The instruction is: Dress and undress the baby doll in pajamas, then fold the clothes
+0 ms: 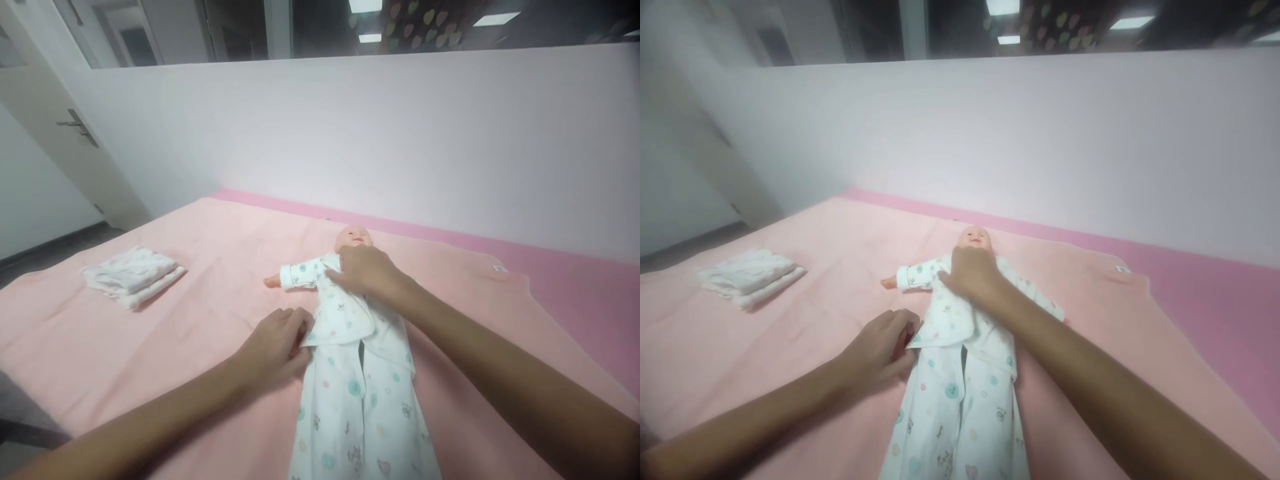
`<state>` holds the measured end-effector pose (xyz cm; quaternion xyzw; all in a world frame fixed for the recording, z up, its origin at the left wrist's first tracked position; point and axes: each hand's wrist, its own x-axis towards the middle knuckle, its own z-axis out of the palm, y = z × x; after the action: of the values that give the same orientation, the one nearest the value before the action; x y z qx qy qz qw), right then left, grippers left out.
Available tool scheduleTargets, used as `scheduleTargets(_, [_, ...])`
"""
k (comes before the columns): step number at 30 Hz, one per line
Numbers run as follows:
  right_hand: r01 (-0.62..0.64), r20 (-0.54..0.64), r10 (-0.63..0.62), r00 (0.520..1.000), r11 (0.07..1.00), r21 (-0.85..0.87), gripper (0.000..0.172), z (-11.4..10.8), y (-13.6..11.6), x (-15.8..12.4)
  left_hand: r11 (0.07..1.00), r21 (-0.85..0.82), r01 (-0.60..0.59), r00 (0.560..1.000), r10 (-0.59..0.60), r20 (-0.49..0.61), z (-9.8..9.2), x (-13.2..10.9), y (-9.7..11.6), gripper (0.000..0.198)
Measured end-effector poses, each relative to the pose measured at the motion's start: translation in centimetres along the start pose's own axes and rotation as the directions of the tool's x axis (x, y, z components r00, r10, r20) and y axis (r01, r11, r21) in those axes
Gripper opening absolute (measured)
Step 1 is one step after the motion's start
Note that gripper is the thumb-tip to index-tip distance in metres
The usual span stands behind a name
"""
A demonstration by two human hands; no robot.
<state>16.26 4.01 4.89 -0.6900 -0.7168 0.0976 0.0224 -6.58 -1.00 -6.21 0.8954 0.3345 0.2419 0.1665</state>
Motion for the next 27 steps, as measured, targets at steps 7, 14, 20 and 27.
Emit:
scheduleTargets(7, [-0.044, -0.098, 0.057, 0.994, 0.990, 0.137, 0.035, -0.5, 3.9, -0.4, 0.999, -0.021, -0.028, 0.998, 0.029, 0.059, -0.2, -1.0, 1.0, 0.032])
scheduleTargets(14, [-0.137, -0.044, 0.171, 0.984, 0.898, 0.418, 0.043, 1.4, 9.0, -4.8, 0.992, -0.063, -0.114, 0.988, 0.120, 0.100, -0.3, -0.4, 0.5, 0.028])
scheduleTargets(20, [0.186, -0.216, -0.114, 0.970, 0.918, 0.350, 0.028, 4.5, 7.8, -12.5, 0.993, -0.004, -0.115, 0.992, 0.115, 0.050, -0.7, -0.4, 1.3, 0.022])
scheduleTargets(27, [0.313, -0.494, -0.231, 0.838, 0.945, 0.090, 0.020, 8.5, 6.0, -14.3, 0.986, 0.165, -0.008, 1.000, 0.007, 0.004, -0.3, -0.6, 1.4, 0.020])
